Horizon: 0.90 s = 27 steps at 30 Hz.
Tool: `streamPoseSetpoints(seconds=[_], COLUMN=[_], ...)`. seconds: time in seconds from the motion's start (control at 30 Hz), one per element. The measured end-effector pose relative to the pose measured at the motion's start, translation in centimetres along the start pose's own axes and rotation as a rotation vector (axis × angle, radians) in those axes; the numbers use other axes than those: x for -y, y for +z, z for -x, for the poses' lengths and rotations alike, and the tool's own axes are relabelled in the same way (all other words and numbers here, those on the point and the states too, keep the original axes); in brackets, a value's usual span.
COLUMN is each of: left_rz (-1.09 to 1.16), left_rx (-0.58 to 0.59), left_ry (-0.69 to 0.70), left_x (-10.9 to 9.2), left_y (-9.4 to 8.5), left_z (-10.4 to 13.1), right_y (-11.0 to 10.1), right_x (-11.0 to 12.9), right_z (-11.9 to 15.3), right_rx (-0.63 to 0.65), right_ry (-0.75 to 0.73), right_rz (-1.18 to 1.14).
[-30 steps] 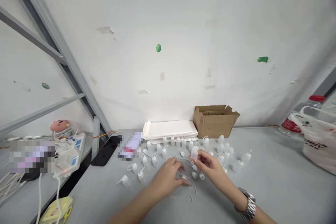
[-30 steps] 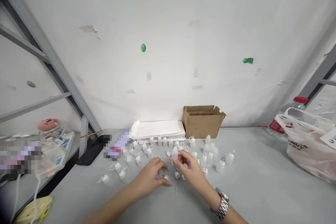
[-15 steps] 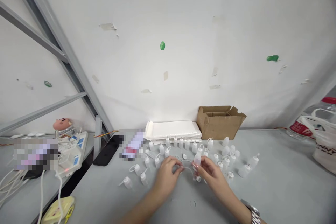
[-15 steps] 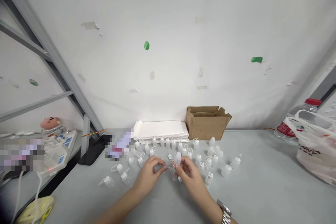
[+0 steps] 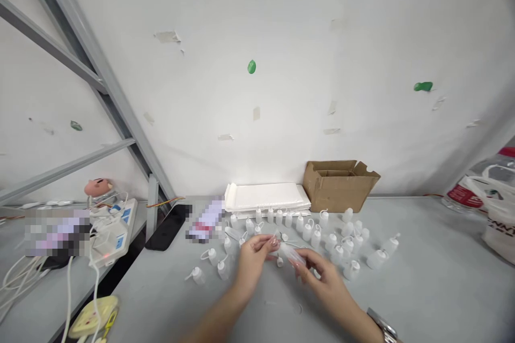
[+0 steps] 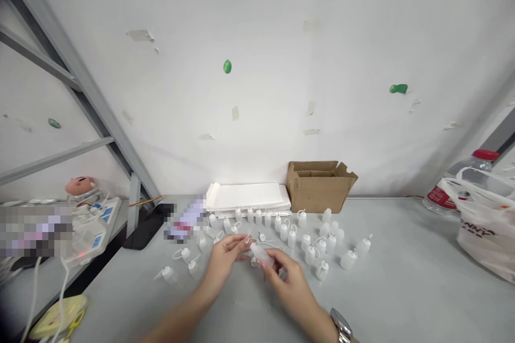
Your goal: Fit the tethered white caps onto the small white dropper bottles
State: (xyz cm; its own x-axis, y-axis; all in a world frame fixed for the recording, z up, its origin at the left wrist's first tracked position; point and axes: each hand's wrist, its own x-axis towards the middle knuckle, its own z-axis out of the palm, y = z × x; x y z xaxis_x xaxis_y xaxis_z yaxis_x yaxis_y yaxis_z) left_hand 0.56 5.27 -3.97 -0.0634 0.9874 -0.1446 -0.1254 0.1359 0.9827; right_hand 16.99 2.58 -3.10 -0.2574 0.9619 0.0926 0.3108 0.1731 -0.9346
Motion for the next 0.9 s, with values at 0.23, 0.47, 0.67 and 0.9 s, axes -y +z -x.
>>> streamPoseSetpoints(seconds=[0.23,0.47,0.67,0.9], left_rz=[0.142,0.171,0.121,0.228], left_rx=[0.101,0.120,0.061,0.119], left_ry=[-0.061,-0.042,-0.065,-0.065], left_x=[-0.7,-1.3,-1.1,-0.9], left_y=[0.4,0.4,0.3,1.1], left_z=[1.1,1.8,1.9,2.7], right_y=[0.4,0.1,0.5,1.0], right_x=[0.4,0.0,-0.6,-1.7], right_z=[0.4,0.0,0.6,0.9], right_rx=[0.037,-0.015,-0.101,-0.204], right_ry=[0.002,-0.024,-0.152,-0.447], right_rz=[0.078,0.109,0.193,0.421])
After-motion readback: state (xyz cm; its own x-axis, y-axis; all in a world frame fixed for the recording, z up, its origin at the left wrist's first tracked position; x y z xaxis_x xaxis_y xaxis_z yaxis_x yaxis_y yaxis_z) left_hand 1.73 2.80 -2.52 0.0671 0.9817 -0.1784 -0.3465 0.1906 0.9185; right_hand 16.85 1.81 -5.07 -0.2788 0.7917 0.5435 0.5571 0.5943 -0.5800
